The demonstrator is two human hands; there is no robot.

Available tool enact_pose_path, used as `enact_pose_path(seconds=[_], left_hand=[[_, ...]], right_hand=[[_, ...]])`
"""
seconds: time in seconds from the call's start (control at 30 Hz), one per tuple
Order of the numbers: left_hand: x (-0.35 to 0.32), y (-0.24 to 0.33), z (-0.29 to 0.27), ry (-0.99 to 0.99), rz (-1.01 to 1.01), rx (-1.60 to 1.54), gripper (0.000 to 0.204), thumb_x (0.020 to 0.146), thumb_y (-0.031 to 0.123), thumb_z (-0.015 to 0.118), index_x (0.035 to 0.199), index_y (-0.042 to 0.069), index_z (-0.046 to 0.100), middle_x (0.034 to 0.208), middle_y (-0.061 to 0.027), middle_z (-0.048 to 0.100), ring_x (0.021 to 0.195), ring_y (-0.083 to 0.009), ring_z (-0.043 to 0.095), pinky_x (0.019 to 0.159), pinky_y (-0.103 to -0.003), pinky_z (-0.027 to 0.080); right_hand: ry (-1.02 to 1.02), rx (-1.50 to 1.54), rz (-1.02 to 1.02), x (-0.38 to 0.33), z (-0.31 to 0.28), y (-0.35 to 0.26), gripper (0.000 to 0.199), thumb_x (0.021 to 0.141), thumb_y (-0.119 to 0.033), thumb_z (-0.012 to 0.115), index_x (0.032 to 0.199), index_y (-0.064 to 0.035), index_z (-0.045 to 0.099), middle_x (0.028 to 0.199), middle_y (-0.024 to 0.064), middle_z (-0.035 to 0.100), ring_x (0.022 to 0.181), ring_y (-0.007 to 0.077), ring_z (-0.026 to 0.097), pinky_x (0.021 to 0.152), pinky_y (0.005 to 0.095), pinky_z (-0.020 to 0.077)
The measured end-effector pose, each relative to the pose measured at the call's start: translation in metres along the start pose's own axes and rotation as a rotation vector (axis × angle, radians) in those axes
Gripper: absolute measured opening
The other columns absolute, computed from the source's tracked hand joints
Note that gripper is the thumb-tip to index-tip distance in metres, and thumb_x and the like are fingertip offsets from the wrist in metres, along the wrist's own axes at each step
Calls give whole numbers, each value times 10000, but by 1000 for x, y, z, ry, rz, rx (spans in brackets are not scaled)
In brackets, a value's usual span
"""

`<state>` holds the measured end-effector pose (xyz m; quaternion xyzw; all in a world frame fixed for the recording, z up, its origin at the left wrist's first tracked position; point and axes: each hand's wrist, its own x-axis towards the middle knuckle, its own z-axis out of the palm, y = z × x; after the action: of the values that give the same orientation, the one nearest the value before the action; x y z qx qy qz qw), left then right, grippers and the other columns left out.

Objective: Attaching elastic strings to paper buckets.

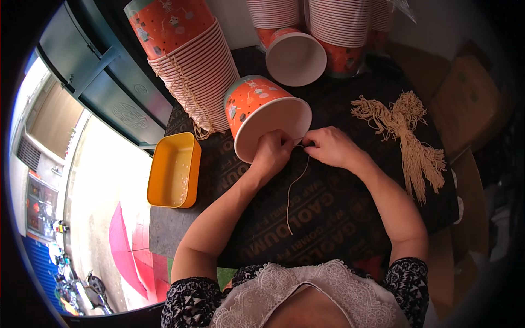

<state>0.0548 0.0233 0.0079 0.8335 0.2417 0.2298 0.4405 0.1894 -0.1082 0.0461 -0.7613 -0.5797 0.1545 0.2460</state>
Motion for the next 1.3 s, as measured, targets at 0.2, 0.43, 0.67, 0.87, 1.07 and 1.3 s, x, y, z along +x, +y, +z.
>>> enact_pose_path(seconds=[0.2, 0.43, 0.67, 0.87, 1.07, 1.3], left_hand=[[-3, 8, -4, -52, -22, 0, 98, 800, 40, 613, 817, -29, 681, 753, -187, 674, 727, -278, 672, 662, -361, 512], [0, -10, -1, -35, 319, 117, 125, 826, 65, 631, 909, -23, 663, 766, -138, 671, 699, -225, 656, 631, -340, 523], [1, -5, 2, -24, 269, 139, 108, 753, 34, 629, 829, -29, 673, 793, -218, 663, 767, -349, 664, 693, -407, 522], [2, -4, 4, -16, 262, 114, 106, 745, 29, 614, 816, -29, 669, 774, -214, 658, 747, -341, 662, 675, -402, 520], [1, -1, -2, -40, 196, 119, 134, 775, 63, 606, 858, -32, 648, 787, -171, 664, 735, -261, 652, 692, -355, 513], [2, -2, 0, -25, 182, 65, 140, 763, 76, 607, 848, -29, 642, 763, -159, 654, 718, -261, 637, 671, -360, 508]], right_hand=[[136, -21, -26, 2, 23, 6, 144, 820, -174, 645, 904, -62, 677, 843, 150, 688, 814, 354, 665, 704, 445, 529], [253, 159, -2, 7, 32, 5, 136, 829, -159, 615, 868, -46, 679, 825, 188, 669, 798, 376, 656, 684, 455, 523], [264, 270, -17, 10, 33, 10, 136, 847, -131, 596, 883, -22, 669, 839, 203, 668, 824, 386, 653, 701, 451, 523], [270, 196, 2, 6, 24, 5, 154, 845, -112, 569, 882, 11, 654, 794, 191, 664, 753, 328, 674, 647, 380, 517], [-125, -43, 297, -7, -19, -19, 248, 828, -125, 492, 825, 61, 656, 920, 273, 660, 900, 398, 653, 778, 450, 532], [362, 58, 50, -9, 6, -17, 114, 809, -85, 575, 826, 23, 540, 774, 234, 627, 805, 420, 629, 681, 479, 491]])
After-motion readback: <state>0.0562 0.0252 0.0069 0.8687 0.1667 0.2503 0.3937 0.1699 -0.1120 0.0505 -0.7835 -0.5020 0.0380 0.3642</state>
